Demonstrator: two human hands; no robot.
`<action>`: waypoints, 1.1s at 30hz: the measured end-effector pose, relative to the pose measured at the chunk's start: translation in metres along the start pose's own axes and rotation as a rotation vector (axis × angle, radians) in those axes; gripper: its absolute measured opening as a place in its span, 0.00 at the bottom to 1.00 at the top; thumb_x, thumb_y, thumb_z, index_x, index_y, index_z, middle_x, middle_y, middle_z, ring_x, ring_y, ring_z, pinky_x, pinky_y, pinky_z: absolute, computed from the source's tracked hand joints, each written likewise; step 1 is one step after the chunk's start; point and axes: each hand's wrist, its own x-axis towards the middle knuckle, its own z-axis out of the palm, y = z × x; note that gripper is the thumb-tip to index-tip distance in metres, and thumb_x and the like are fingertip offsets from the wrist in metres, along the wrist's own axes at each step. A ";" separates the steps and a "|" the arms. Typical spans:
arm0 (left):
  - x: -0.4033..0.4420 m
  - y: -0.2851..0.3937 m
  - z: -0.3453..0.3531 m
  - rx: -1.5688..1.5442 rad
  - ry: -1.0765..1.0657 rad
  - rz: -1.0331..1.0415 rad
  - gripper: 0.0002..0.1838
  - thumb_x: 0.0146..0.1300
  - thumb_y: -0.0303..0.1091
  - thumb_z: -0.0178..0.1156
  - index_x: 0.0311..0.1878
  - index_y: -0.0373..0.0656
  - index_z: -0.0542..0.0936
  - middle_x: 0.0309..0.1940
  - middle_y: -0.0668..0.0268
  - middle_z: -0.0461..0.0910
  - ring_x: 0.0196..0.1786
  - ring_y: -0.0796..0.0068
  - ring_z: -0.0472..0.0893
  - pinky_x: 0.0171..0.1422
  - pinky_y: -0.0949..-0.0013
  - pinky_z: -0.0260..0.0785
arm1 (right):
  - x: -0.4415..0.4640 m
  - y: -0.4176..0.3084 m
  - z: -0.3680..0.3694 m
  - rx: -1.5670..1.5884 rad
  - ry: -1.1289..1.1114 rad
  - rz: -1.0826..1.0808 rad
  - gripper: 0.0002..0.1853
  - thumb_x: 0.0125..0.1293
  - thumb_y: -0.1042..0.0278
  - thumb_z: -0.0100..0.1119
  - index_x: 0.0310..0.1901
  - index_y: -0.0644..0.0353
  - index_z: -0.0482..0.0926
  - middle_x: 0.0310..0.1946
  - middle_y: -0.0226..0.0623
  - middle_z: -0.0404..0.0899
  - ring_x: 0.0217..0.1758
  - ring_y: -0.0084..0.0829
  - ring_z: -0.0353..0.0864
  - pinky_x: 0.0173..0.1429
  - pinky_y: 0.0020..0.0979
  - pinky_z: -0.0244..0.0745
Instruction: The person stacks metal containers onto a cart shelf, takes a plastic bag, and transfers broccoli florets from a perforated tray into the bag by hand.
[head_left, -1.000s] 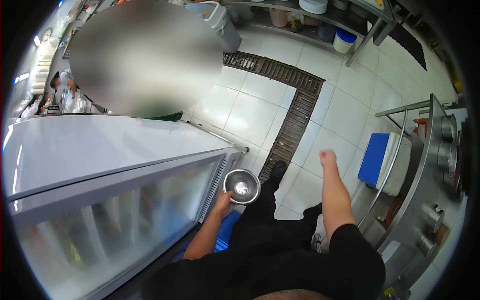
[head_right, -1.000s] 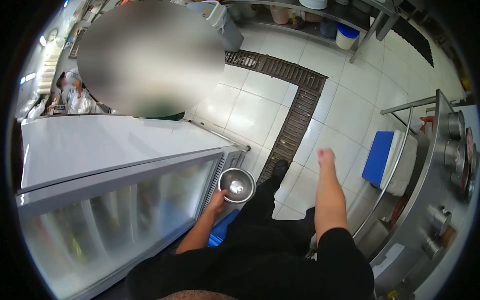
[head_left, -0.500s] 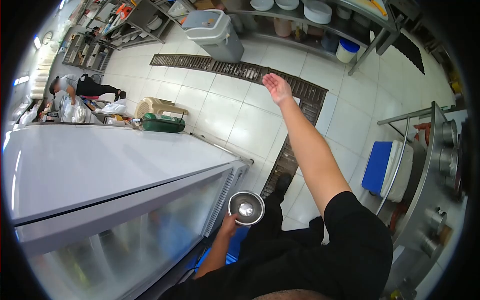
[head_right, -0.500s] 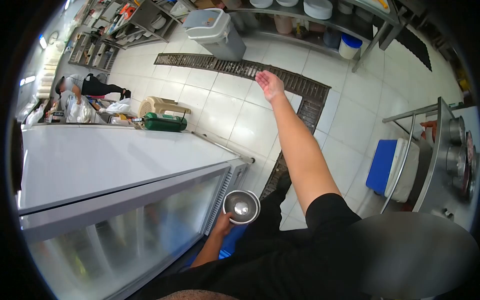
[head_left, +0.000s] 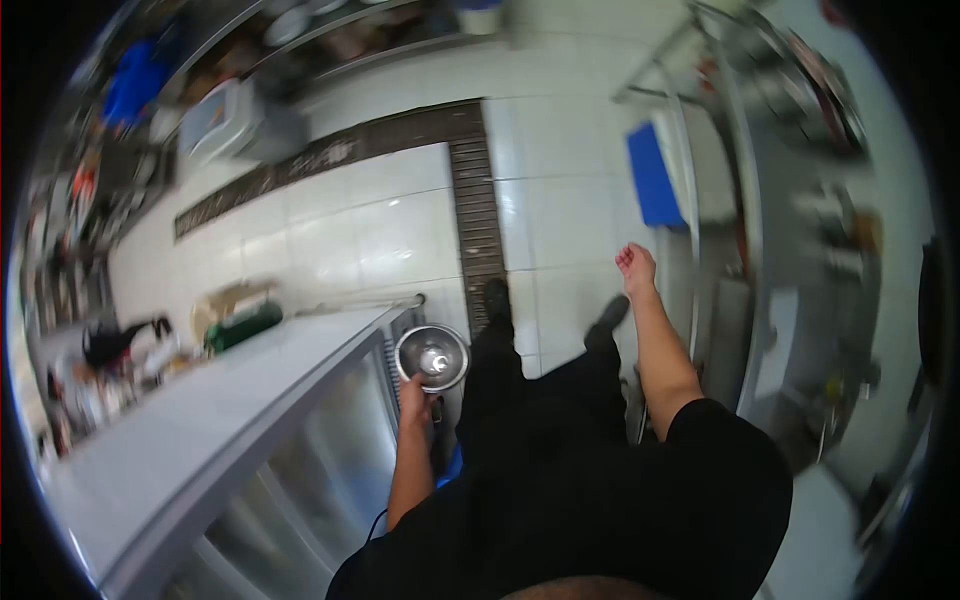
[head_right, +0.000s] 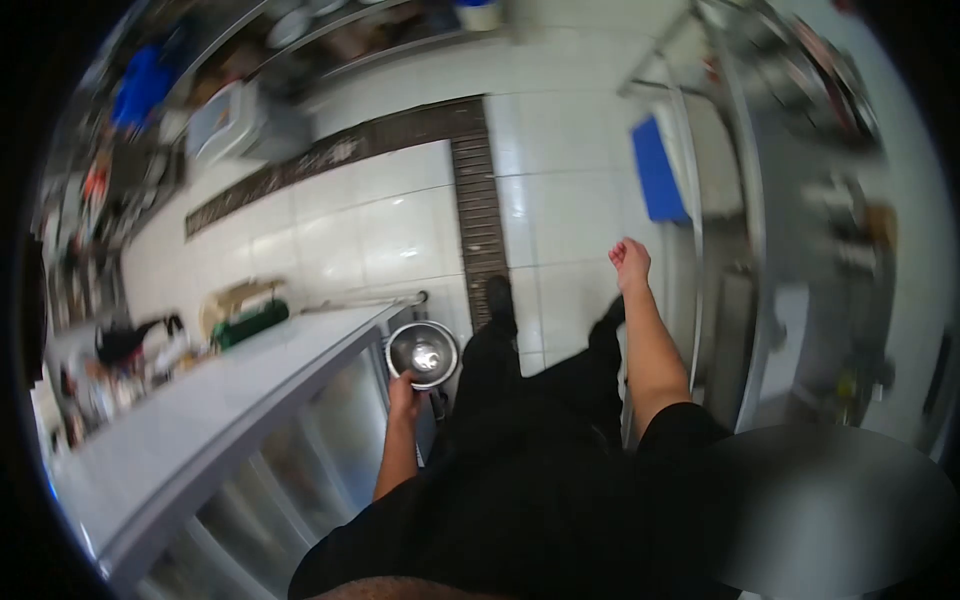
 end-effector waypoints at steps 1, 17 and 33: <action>0.010 -0.006 -0.013 -0.027 -0.051 -0.044 0.31 0.59 0.24 0.54 0.69 0.41 0.71 0.54 0.56 0.82 0.50 0.57 0.87 0.42 0.48 0.83 | -0.034 -0.029 -0.030 0.023 0.010 -0.091 0.03 0.72 0.69 0.62 0.41 0.56 0.79 0.31 0.30 0.78 0.33 0.24 0.79 0.41 0.31 0.82; -0.081 0.055 0.265 0.305 -0.423 -0.201 0.38 0.55 0.27 0.51 0.75 0.40 0.67 0.69 0.50 0.74 0.72 0.45 0.75 0.74 0.30 0.68 | -0.163 -0.332 -0.599 0.546 0.745 -0.672 0.06 0.69 0.76 0.59 0.46 0.60 0.78 0.33 0.35 0.79 0.30 0.29 0.79 0.35 0.31 0.79; -0.175 -0.041 0.335 0.749 -0.273 -0.154 0.16 0.63 0.28 0.55 0.53 0.33 0.79 0.50 0.54 0.84 0.51 0.54 0.85 0.56 0.52 0.79 | 0.024 -0.125 -0.590 -1.006 0.913 0.032 0.20 0.70 0.60 0.56 0.58 0.60 0.84 0.60 0.52 0.82 0.64 0.52 0.82 0.70 0.50 0.73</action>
